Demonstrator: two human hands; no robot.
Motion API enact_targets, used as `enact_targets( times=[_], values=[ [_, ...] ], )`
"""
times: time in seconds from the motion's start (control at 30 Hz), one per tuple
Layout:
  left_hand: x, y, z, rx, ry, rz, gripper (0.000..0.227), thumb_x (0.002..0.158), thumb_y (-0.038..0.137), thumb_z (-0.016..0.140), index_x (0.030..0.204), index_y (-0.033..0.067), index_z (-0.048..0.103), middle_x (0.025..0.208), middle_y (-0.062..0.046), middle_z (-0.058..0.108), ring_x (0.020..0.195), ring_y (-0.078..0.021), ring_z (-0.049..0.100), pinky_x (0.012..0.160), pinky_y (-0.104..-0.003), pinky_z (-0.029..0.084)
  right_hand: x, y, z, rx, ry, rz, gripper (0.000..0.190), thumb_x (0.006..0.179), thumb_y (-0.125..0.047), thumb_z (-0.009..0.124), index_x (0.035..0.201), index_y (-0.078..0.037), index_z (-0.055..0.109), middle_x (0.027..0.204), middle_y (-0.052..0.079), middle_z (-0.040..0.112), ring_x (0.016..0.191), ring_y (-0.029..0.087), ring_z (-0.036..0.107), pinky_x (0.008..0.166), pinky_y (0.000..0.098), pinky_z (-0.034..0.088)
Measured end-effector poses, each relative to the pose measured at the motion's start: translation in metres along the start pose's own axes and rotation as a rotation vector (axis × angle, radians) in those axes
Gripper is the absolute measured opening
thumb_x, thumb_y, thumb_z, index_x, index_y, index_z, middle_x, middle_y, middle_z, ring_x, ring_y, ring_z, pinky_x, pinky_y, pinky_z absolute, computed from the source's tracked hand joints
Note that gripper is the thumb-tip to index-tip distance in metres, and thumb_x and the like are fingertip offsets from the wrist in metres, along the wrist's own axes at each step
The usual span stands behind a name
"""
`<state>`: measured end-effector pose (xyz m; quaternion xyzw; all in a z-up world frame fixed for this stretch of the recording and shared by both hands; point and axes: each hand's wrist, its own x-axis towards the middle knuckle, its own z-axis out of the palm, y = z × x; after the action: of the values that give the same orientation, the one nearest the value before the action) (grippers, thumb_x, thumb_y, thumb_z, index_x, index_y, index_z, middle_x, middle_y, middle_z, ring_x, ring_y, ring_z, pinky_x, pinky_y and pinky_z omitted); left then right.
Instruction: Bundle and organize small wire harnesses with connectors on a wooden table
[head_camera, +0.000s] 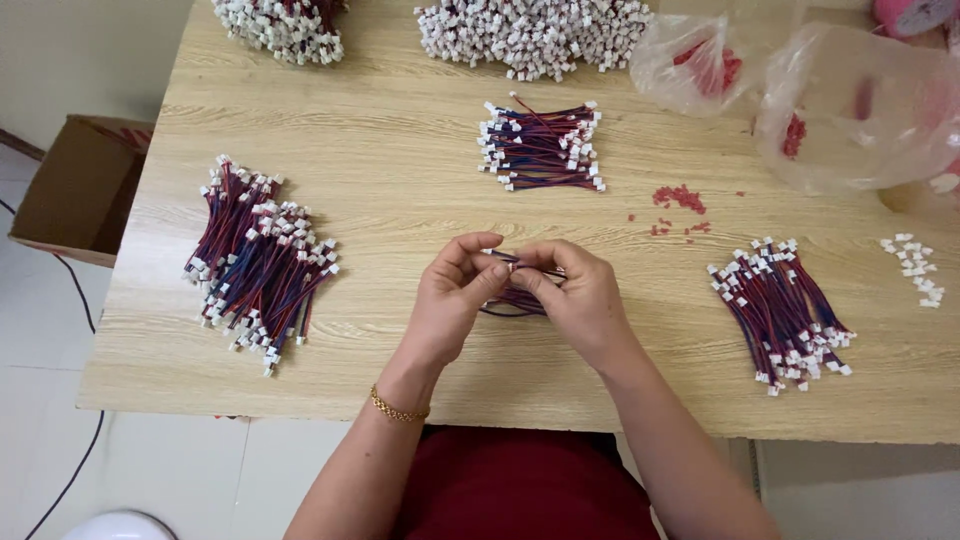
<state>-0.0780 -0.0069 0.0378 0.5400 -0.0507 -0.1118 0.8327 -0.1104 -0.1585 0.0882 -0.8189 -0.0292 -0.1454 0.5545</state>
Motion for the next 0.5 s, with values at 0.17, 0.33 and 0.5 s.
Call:
enact_targets(
  times=[0.17,0.33,0.5],
  values=[
    [-0.001,0.005,0.001,-0.045,-0.017,-0.019,0.032,0.086,0.001,0.069,0.117,0.0033,0.061,0.077,-0.007,0.068,0.074,-0.0131,0.067,0.066,-0.024,0.056,0.000,0.002,0.003,0.036,0.015,-0.028,0.011,0.077,-0.006,0.081,0.087,-0.008,0.076,0.077,0.008,0.071,0.075,0.018,0.068,0.074,0.0313,0.052],
    [0.002,-0.005,-0.004,-0.049,-0.046,-0.025,0.030,0.087,0.002,0.069,0.116,0.0039,0.061,0.078,-0.007,0.068,0.075,-0.0134,0.068,0.066,-0.024,0.056,0.004,0.006,0.005,0.060,0.010,-0.076,0.012,0.076,-0.005,0.081,0.085,-0.007,0.076,0.076,0.009,0.069,0.074,0.020,0.067,0.073,0.0336,0.052],
    [0.004,-0.008,-0.010,-0.198,-0.037,-0.090,0.035,0.086,-0.001,0.067,0.120,0.0039,0.058,0.080,-0.009,0.068,0.078,-0.0175,0.070,0.067,-0.024,0.059,0.008,0.011,0.004,0.121,-0.077,-0.032,0.012,0.077,-0.005,0.081,0.087,-0.007,0.076,0.077,0.008,0.069,0.074,0.017,0.067,0.070,0.0313,0.052]
  ],
)
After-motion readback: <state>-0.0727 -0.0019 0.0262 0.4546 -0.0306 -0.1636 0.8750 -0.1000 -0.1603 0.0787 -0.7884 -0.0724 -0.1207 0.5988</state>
